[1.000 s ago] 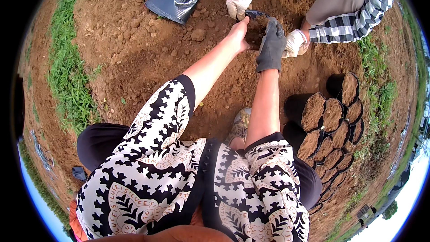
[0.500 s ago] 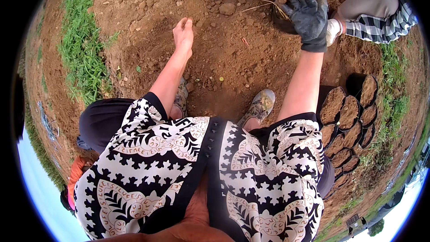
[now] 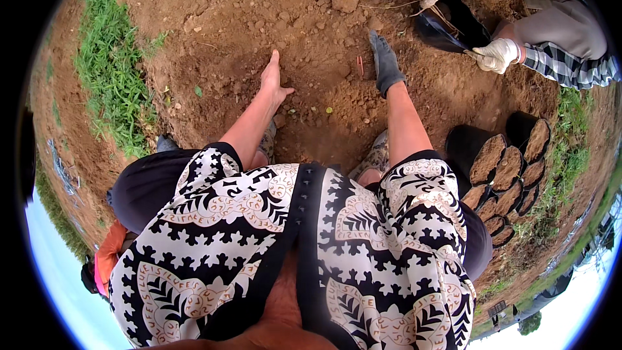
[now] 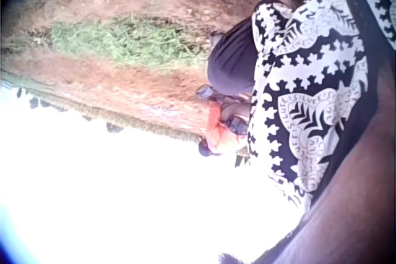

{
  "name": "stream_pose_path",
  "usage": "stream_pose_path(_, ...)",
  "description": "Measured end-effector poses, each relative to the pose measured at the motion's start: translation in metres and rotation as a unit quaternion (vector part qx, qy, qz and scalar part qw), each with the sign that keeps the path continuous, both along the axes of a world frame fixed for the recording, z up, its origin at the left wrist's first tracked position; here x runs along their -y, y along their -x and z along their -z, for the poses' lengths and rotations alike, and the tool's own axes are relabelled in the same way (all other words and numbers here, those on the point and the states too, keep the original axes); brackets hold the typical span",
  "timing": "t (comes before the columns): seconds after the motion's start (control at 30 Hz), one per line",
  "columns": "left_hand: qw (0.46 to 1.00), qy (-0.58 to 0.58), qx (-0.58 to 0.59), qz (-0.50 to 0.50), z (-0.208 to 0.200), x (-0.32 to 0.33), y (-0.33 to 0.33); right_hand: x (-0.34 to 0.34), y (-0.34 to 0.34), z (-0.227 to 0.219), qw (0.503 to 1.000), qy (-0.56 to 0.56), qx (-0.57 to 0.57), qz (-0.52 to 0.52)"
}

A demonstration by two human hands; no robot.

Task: The person scoops soil from the ground and fills black plastic bags, then places the filled bags in a row. They work alongside another person who is also filling bags.

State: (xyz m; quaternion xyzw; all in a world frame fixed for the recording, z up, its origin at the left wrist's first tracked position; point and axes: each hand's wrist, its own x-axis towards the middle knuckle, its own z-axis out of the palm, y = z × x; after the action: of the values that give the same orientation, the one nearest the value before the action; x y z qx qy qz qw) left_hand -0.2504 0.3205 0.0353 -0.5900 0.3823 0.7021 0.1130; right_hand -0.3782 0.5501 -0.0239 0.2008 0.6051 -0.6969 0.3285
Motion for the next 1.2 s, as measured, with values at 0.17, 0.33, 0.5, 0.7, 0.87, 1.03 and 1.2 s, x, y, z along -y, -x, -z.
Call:
stream_pose_path(0.17,0.995,-0.087,-0.046,0.026,0.034,-0.052,0.023,0.023,-0.022,-0.022,0.994,0.020,0.094,-0.046)
stream_pose_path(0.33,0.995,-0.090,-0.049,-0.015,0.044,-0.058,0.031,0.028,-0.042,-0.026,0.988,0.113,0.103,-0.034)
stream_pose_path(0.5,0.990,-0.090,-0.104,-0.042,0.069,-0.044,0.018,0.050,-0.042,-0.069,0.992,0.034,0.102,-0.062)
stream_pose_path(0.7,0.967,-0.126,-0.220,0.002,-0.034,-0.074,0.075,0.014,-0.007,-0.091,0.972,0.229,0.010,0.042)
stream_pose_path(0.87,0.975,-0.076,-0.202,0.055,-0.118,-0.121,0.134,-0.035,0.035,-0.149,0.948,0.225,-0.220,0.049)
stream_pose_path(1.03,0.922,-0.207,-0.321,0.070,-0.142,-0.161,0.169,-0.081,0.074,-0.167,0.955,0.207,-0.185,0.103)
stream_pose_path(1.2,0.919,-0.228,-0.310,0.086,-0.126,-0.188,0.198,-0.111,0.099,-0.156,0.949,0.259,-0.121,0.136)
